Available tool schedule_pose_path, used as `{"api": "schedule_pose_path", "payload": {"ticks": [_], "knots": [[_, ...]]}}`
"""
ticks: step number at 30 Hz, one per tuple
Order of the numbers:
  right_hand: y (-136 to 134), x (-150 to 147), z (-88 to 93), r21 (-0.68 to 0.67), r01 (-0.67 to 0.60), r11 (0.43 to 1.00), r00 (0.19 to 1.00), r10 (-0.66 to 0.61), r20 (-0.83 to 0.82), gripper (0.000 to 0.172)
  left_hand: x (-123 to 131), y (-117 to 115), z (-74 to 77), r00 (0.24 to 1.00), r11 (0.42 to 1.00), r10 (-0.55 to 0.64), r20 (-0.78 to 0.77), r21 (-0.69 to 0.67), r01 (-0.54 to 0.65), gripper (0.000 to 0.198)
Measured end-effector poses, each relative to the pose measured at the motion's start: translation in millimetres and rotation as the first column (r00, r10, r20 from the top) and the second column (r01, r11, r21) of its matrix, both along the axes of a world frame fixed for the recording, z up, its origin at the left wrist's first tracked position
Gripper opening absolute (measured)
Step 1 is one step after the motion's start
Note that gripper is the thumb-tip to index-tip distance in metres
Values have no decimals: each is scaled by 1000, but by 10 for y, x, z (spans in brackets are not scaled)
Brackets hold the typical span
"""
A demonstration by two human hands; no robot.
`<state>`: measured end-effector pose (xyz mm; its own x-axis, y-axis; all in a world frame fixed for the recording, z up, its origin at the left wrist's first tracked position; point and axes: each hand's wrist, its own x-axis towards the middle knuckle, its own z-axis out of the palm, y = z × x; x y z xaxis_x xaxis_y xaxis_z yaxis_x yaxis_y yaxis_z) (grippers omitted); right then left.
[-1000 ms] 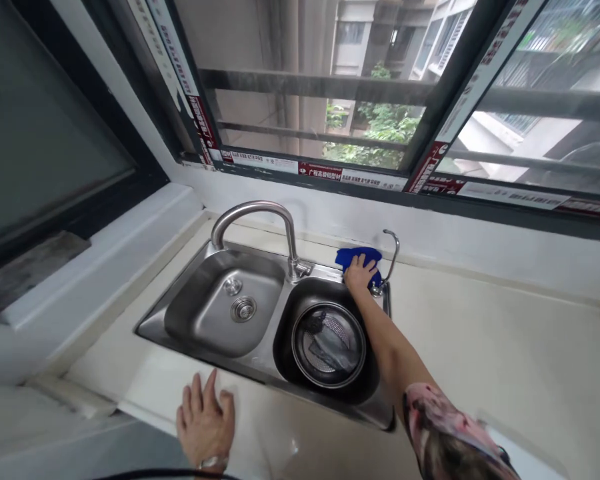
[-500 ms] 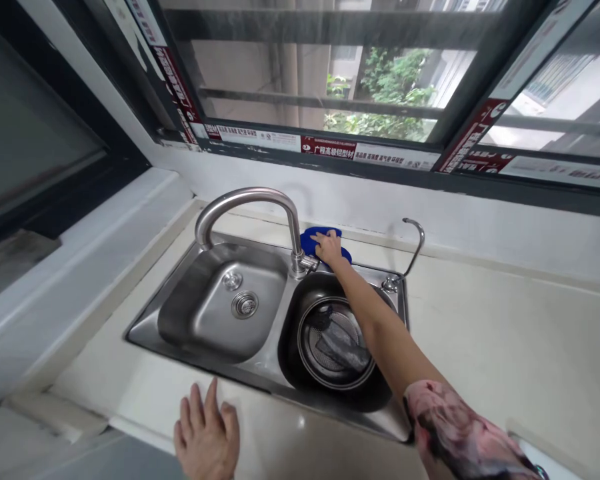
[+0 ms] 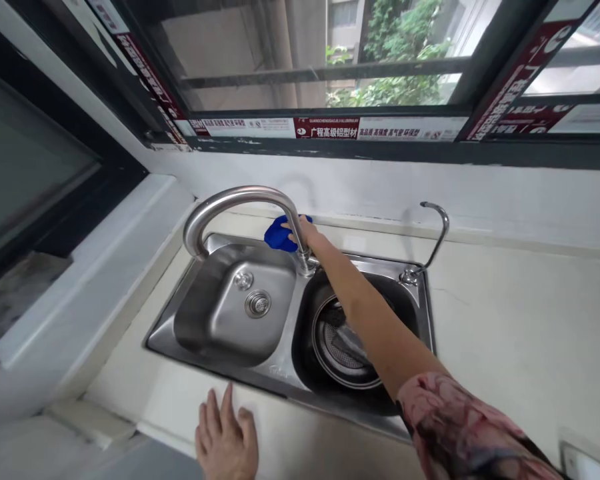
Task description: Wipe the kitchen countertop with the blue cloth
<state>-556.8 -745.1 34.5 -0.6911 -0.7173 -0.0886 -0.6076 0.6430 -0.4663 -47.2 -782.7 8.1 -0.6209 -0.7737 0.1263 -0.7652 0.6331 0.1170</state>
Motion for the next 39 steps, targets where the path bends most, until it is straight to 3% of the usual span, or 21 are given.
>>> {"api": "schedule_pose_path", "payload": {"ticks": [4,10,16,21,24,26,30,34,39], "knots": [[355,107,78,81,52,995,998,-49,-37,49,-8,-20,-16,1000,1000,11,-21,19,-11,55],[1232,275,155,193,207,959,976,-191,-102,55,46,-101,-123,999,999,-28,-41,35,30,58],[2031,346,298,332,415,847,910,-389,-146,52,-8,-52,-69,995,999,-41,-90,16,42,58],[2355,421,405,406,531,743,845,-499,-193,40,-13,-31,-99,991,999,-42,-128,-2,42,56],[2268,481,406,432,552,713,831,-511,-218,34,-17,-1,-113,988,999,-40,-151,-13,38,55],[2081,522,373,430,539,724,841,-493,-225,35,-31,29,-96,985,999,-38,-171,-19,35,55],[1485,531,254,353,456,817,890,-407,-208,39,-51,65,-62,979,999,-40,-200,-42,32,54],[875,344,184,242,322,915,944,-293,-149,48,-14,40,-87,987,999,-44,-156,-37,39,52],[394,17,116,120,120,986,992,-114,-50,46,39,21,-115,993,999,-43,-113,-31,40,50]]}}
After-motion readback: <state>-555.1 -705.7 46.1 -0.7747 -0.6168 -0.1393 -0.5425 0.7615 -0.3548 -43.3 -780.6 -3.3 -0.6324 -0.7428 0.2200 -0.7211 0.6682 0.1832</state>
